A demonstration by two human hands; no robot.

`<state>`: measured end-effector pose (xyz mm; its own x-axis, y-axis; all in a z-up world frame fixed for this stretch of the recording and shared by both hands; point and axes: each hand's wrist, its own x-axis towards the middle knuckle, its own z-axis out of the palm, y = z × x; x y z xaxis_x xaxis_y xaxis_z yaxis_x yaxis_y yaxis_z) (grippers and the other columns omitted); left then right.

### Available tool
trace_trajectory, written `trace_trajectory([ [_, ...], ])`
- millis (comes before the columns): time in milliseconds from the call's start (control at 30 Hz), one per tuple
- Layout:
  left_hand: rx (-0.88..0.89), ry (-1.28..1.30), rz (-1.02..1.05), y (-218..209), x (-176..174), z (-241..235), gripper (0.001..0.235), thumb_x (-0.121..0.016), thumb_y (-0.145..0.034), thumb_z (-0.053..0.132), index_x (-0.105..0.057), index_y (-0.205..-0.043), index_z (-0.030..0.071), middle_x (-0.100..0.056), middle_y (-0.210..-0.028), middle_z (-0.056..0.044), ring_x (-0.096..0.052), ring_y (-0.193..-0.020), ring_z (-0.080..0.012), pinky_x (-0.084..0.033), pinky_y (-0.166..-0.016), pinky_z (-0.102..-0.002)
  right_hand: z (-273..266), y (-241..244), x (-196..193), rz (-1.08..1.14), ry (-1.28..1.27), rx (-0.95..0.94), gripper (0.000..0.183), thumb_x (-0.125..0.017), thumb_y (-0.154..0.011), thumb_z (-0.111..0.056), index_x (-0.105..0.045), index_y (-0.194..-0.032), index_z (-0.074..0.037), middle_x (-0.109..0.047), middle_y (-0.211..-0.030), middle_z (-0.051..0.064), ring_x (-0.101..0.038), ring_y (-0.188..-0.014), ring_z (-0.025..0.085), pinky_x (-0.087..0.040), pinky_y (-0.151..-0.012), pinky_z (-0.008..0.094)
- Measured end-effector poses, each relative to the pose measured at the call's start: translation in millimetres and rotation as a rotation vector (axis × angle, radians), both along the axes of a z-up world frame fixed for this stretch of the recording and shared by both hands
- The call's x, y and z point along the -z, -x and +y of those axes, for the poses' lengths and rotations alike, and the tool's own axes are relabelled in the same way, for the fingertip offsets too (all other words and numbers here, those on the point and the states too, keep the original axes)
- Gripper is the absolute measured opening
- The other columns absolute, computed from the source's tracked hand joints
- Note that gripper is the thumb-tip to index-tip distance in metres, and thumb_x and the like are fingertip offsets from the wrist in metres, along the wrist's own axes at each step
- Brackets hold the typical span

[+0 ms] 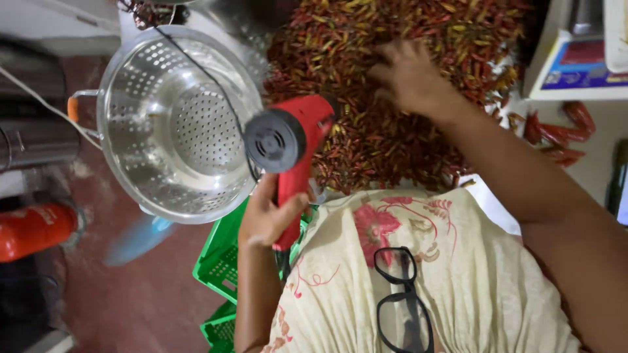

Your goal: Drying red chilies using a heat gun while stirring them by hand on a metal surface

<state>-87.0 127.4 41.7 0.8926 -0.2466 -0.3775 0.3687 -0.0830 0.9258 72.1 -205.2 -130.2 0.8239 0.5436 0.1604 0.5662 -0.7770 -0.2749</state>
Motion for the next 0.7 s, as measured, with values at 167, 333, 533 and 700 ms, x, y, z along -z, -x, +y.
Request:
trace_trajectory([
  [167,-0.012,-0.071,0.088,20.7,-11.6,15.9,0.042,-0.07,-0.084,0.017,-0.058,-0.122,0.001,-0.072,-0.093,-0.013,-0.073,-0.072,-0.0202,-0.062,-0.065,-0.033,29.0,-48.2,2.4,-0.213,0.095,0.034,0.037,-0.071,-0.101,-0.015,-0.069,-0.137,-0.008,-0.05,-0.124,0.016,-0.043,-0.102,0.038,-0.046,-0.085,0.05],
  [333,0.033,-0.148,0.111,31.1,-2.3,25.1,0.046,-0.072,-0.082,0.02,-0.059,-0.124,0.005,-0.073,-0.099,-0.009,-0.071,-0.083,-0.0155,-0.06,-0.069,-0.03,99.9,-70.0,-34.1,0.192,-0.045,-0.324,0.09,-0.057,-0.09,-0.072,-0.037,-0.164,-0.024,-0.013,-0.167,0.027,-0.018,-0.141,0.069,-0.018,-0.109,0.083],
  [533,0.096,-0.061,0.004,19.9,-6.1,23.6,0.049,-0.067,-0.086,0.026,-0.059,-0.129,0.005,-0.072,-0.119,-0.007,-0.069,-0.087,-0.015,-0.058,-0.078,-0.031,100.3,-69.4,-9.3,-0.143,0.079,-0.366,0.052,-0.078,-0.079,-0.029,-0.067,-0.128,-0.015,-0.057,-0.133,0.02,-0.055,-0.113,0.042,-0.055,-0.07,0.064],
  [700,0.052,-0.061,0.068,19.8,-2.9,35.2,0.054,-0.07,-0.084,0.029,-0.056,-0.131,0.005,-0.071,-0.105,-0.009,-0.069,-0.087,-0.0164,-0.057,-0.075,-0.031,47.4,-78.5,-38.1,0.19,0.414,-0.084,0.062,-0.068,-0.083,-0.018,-0.06,-0.144,-0.025,-0.049,-0.149,0.017,-0.044,-0.136,0.043,-0.044,-0.099,0.058],
])
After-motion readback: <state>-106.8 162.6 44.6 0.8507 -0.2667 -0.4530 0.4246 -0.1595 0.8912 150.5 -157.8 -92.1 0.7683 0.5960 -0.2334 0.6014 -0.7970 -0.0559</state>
